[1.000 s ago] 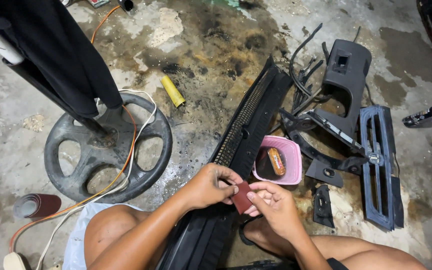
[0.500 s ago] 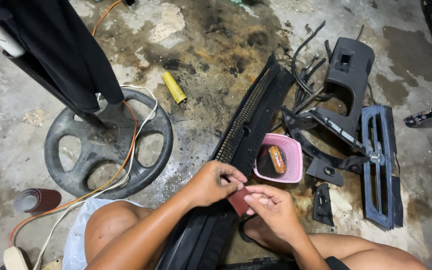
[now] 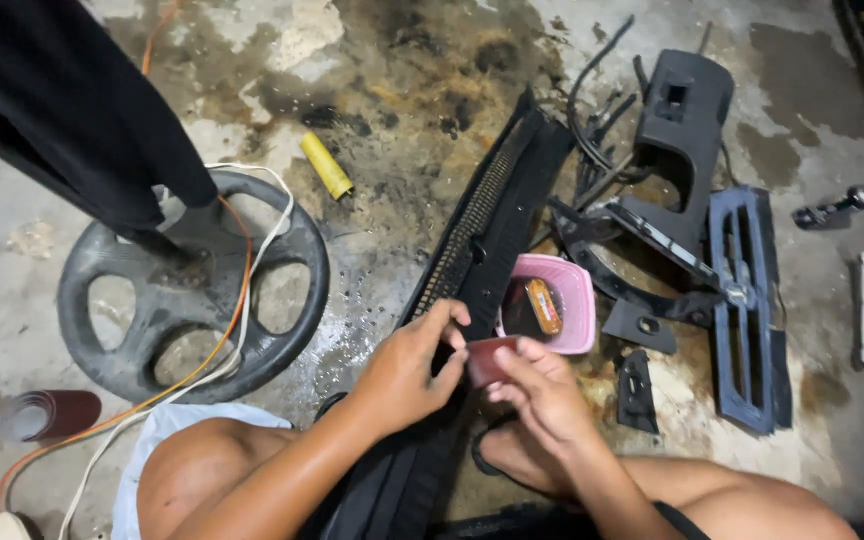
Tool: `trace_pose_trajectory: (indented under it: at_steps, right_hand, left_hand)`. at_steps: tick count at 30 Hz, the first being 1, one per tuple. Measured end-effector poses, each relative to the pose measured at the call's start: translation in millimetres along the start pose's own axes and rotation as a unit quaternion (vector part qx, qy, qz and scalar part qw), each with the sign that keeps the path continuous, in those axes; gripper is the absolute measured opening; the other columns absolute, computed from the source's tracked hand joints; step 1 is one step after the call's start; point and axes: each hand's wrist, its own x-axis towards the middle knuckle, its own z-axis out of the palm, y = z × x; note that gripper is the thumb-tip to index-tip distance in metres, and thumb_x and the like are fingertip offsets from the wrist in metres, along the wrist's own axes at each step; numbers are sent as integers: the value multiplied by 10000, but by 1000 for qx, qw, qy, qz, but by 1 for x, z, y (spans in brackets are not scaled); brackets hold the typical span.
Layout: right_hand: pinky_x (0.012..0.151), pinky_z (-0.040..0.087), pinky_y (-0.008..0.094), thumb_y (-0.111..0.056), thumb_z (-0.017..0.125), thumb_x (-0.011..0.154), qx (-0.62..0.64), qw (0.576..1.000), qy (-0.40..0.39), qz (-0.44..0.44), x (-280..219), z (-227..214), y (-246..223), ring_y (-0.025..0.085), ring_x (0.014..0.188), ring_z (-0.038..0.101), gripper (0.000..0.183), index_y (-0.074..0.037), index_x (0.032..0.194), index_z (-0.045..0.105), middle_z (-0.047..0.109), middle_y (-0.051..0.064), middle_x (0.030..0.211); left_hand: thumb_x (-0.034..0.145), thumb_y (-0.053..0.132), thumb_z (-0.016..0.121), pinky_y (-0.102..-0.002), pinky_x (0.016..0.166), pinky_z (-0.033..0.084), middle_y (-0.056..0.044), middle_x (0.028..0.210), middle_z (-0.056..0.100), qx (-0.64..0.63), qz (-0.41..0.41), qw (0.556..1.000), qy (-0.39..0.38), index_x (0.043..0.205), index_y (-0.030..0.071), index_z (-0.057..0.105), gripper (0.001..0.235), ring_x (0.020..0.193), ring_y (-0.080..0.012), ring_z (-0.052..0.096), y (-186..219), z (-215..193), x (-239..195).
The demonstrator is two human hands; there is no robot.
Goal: Hand-sanding a long black plastic car trim piece using sandpaper and water to prep the surface.
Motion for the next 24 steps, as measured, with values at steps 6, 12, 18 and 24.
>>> trace_pose_trajectory:
  at_steps: [6, 12, 18, 24]
  right_hand:
    - [635, 648, 445, -47, 688, 982, -301, 930, 197, -69, 151, -153, 28, 360, 699, 746, 214, 49, 1173, 696, 694, 258, 801]
    - [444, 641, 388, -102, 738, 912, -478, 848, 219, 62, 263, -305, 135, 342, 529, 727, 192, -77, 1093, 793, 702, 293, 788]
    - [1058, 527, 511, -416, 636, 923, -741, 656, 134, 60, 289, -325, 184, 432, 1213, 666, 468, -59, 1191, 775, 733, 254, 1232]
    - [752, 626, 421, -139, 423, 1082, -317, 924, 105, 187, 214, -185, 47, 444, 973, 720, 571, 12, 1604, 246, 483, 311, 1455]
  left_hand:
    - [789, 167, 835, -666, 939, 495, -370, 1199, 619, 148, -97, 984, 15, 1448, -6, 430, 793, 1099, -593, 600, -22, -20, 3]
    - [1024, 230, 544, -627, 971, 520, -482, 1275, 528, 94, -312, 938, -120, 1559, -188, 3, 868, 1210, -602, 582, -35, -13, 1]
    - [989, 306, 590, -545, 883, 595, -363, 1110, 700, 57, -297, 950, -82, 1431, -70, 468, 593, 1101, -509, 684, -63, -2, -2]
    - [956, 359, 624, -546, 955, 564, -371, 1198, 665, 62, -308, 945, -94, 1446, -83, 423, 690, 1186, -500, 647, -62, -2, 2]
